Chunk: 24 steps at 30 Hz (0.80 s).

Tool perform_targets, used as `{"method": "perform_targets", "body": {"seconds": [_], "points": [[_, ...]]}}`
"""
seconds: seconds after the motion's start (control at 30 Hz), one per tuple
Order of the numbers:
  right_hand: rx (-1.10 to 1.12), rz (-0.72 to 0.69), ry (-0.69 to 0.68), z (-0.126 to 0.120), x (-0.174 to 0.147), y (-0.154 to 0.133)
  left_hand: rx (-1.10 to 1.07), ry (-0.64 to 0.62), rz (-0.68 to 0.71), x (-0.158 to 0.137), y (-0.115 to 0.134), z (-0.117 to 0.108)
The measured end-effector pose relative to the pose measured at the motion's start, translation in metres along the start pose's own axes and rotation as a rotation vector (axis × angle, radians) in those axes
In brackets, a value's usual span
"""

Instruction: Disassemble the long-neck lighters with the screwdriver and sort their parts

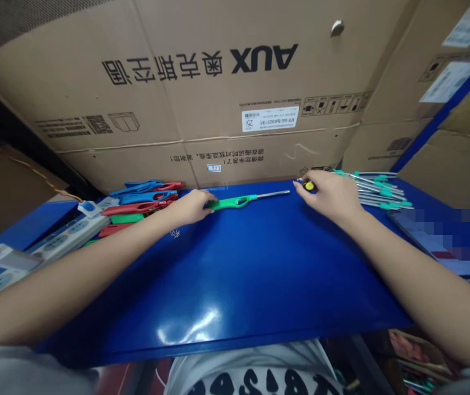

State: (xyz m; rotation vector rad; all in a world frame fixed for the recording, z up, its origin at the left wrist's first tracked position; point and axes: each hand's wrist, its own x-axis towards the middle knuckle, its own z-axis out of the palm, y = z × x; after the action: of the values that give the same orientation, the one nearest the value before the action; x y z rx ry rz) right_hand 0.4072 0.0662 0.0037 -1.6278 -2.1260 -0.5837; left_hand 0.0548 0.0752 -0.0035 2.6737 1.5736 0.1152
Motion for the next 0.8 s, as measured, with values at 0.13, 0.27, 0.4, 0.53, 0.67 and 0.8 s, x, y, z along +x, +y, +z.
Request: {"method": "perform_targets", "body": {"seconds": [0.13,0.27,0.4,0.53,0.67,0.8], "points": [[-0.056,0.027,-0.293,0.000,-0.001,-0.005,0.014,0.041,-0.025,0.028,-0.015,0.004],[-0.089,0.096,-0.530,0.005,-0.001,-0.004,0.015,0.096,-0.038,0.044,-0.021,0.012],[-0.077,0.132,-0.602,0.010,0.000,0.000,0.008,0.144,-0.055,0.052,-0.026,0.018],[-0.065,0.142,-0.617,0.012,0.001,0.002,0.000,0.187,-0.077,0.054,-0.028,0.021],[-0.059,0.158,-0.619,0.012,0.002,0.003,0.006,0.222,-0.086,0.045,-0.026,0.015],[-0.069,0.194,-0.632,0.014,0.004,0.008,0.046,0.265,-0.143,0.025,-0.030,-0.011]]}}
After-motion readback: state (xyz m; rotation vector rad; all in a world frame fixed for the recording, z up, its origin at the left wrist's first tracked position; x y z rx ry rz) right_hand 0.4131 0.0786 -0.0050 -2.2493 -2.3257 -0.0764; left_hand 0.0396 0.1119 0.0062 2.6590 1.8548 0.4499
